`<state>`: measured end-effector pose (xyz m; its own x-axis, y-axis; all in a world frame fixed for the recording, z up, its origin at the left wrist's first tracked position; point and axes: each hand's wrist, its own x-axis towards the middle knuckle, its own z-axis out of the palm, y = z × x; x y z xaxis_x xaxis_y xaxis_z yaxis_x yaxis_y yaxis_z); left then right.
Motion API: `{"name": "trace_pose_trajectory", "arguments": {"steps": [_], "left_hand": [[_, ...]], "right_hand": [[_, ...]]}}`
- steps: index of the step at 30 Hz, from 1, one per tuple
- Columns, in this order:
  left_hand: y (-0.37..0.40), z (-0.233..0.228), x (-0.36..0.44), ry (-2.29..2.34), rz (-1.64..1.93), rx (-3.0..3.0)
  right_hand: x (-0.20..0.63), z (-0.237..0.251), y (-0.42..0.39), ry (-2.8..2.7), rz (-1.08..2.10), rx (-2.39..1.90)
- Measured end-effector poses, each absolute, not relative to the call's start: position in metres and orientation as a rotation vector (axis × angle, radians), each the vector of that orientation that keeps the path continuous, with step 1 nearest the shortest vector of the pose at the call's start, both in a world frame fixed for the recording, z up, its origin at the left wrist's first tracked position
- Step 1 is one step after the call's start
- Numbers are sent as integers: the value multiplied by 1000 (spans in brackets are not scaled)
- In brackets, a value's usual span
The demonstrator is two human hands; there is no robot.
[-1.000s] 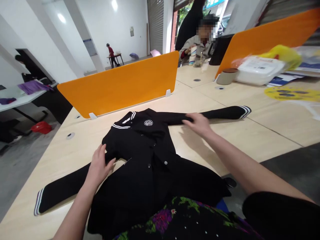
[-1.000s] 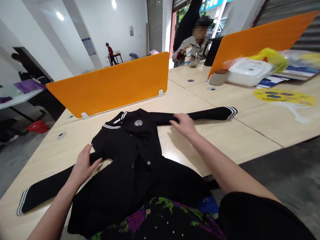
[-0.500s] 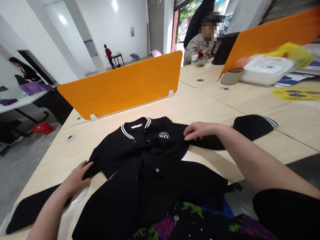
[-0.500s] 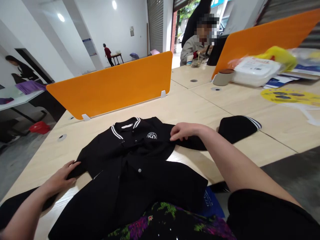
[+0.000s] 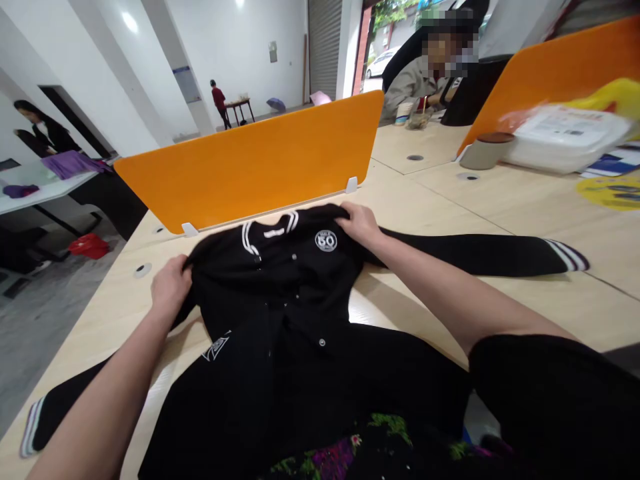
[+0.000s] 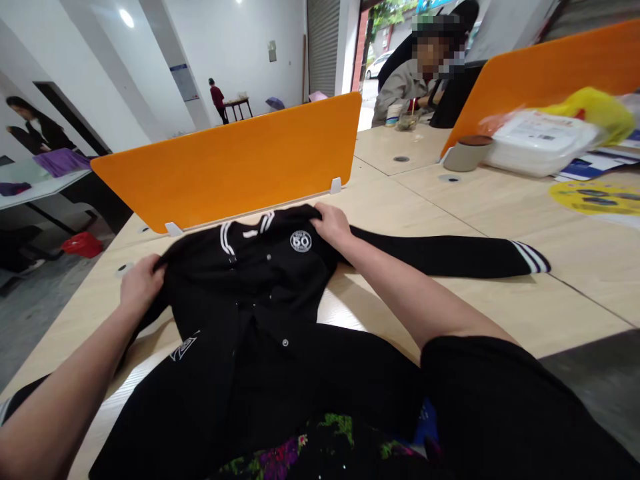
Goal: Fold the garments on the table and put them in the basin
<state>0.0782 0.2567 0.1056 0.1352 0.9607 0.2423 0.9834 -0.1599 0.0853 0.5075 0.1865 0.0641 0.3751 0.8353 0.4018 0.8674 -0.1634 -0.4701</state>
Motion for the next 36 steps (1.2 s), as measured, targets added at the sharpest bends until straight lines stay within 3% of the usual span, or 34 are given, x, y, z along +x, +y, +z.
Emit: {"name": "trace_pose_trajectory", "arguments": {"steps": [4,8,13,20,24,30,34,36], "left_hand": [[289,143,99,-1946,-638,-2140],[269,123,105,-1791,-661,-2271],[155,77,78,-1608,-468,-2621],[5,38,69,-1405,-321,-2796],[9,33,63,-1643,-413,-2859],[33,87,29,-2117,-860,-2502],[42,93,12,-2321,-1163,-2403],[46,92,11,-2371,-1313,-2364]], "right_hand": [[514,91,229,-1299,-77,-1980],[491,72,213,-1474,-36,-1873],[463,31,121,-1804,373,-1637],[450,51,4,-1971,881,-1734],[442,55,-8,-2041,658,-1878],[444,87,-16,-1698,183,-1881],[401,72,-51,-2205,365,-1492],[371,49,-64,-2502,271,-1293]]}}
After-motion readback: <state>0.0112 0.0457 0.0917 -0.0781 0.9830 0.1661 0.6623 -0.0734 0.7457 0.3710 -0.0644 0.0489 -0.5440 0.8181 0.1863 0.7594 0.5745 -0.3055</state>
